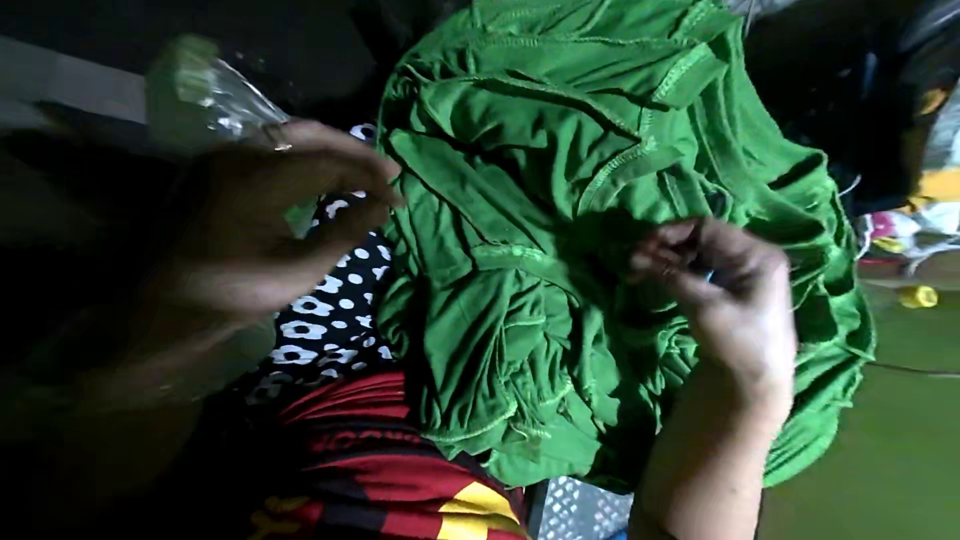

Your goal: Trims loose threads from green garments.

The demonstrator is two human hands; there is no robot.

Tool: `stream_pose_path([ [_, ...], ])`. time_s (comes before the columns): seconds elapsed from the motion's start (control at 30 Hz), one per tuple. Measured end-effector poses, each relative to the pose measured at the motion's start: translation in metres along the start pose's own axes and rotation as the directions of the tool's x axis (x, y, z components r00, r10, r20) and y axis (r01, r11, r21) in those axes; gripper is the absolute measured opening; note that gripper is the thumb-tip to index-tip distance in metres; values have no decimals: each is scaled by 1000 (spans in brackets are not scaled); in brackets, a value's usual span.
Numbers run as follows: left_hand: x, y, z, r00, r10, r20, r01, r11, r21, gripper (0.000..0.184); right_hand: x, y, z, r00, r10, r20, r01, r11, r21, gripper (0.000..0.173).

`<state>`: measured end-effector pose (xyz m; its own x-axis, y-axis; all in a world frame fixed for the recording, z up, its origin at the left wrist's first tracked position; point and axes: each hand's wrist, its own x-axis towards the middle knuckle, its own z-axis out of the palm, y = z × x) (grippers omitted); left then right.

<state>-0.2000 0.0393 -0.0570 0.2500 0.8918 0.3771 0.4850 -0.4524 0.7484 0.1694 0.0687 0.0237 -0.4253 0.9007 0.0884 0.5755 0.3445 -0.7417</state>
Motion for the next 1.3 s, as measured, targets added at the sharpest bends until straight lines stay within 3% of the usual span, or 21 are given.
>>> stream_pose_path([
  [0.1, 15, 20, 40, 997, -41, 65, 43, 999, -26, 24, -28, 21, 23, 998, 53, -43, -56, 996, -72, 15],
  [0.2, 19, 14, 88, 999, 2, 49, 2, 996, -90, 16, -34, 35, 51, 993, -54, -101, 24, 962, -273, 27],
  [0.3, 19, 14, 121, 999, -18, -35, 16, 998, -56, 30, -27, 37, 65, 972, -184, -145, 106, 898, -426, 19],
  [0.43, 21, 16, 132, 988, -25, -152, 26, 1000, 10, 43, -18, 35, 64, 953, -241, -183, 160, 915, -371, 14],
  [0.53, 23, 18, 134, 985, 1, -170, 8, 999, 49, 35, -16, 32, 57, 974, -196, -115, 155, 944, -290, 15],
  [0.63, 24, 15, 136, 981, 81, -174, -61, 991, 117, 26, -15, 28, 62, 985, -165, -56, 128, 901, -414, 25],
  [0.7, 23, 12, 137, 979, 113, -172, -90, 987, 135, 27, -14, 27, 69, 976, -203, -85, 139, 869, -475, 18],
  [0.77, 23, 10, 137, 977, 130, -171, -108, 985, 134, 28, -13, 29, 68, 966, -231, -115, 158, 882, -443, 14],
  [0.87, 24, 12, 136, 979, 99, -180, -86, 993, 78, 28, -15, 27, 58, 974, -186, -128, 149, 956, -253, 18],
  [1.03, 30, 10, 125, 988, -83, -131, 56, 979, -197, 33, -14, 22, 61, 979, 110, -172, -113, 994, -6, 14],
  [1.13, 31, 7, 129, 984, -147, -104, 130, 980, -149, 31, -10, 26, 71, 948, 197, -249, -197, 980, 27, 11],
  [1.2, 30, 11, 129, 983, -109, -148, 103, 993, -48, 26, -8, 25, 72, 943, 201, -266, -203, 979, 21, 10],
  [1.3, 32, 19, 124, 958, 88, -272, -91, 996, 0, 16, -7, 23, 71, 939, 209, -272, -213, 977, 16, 9],
])
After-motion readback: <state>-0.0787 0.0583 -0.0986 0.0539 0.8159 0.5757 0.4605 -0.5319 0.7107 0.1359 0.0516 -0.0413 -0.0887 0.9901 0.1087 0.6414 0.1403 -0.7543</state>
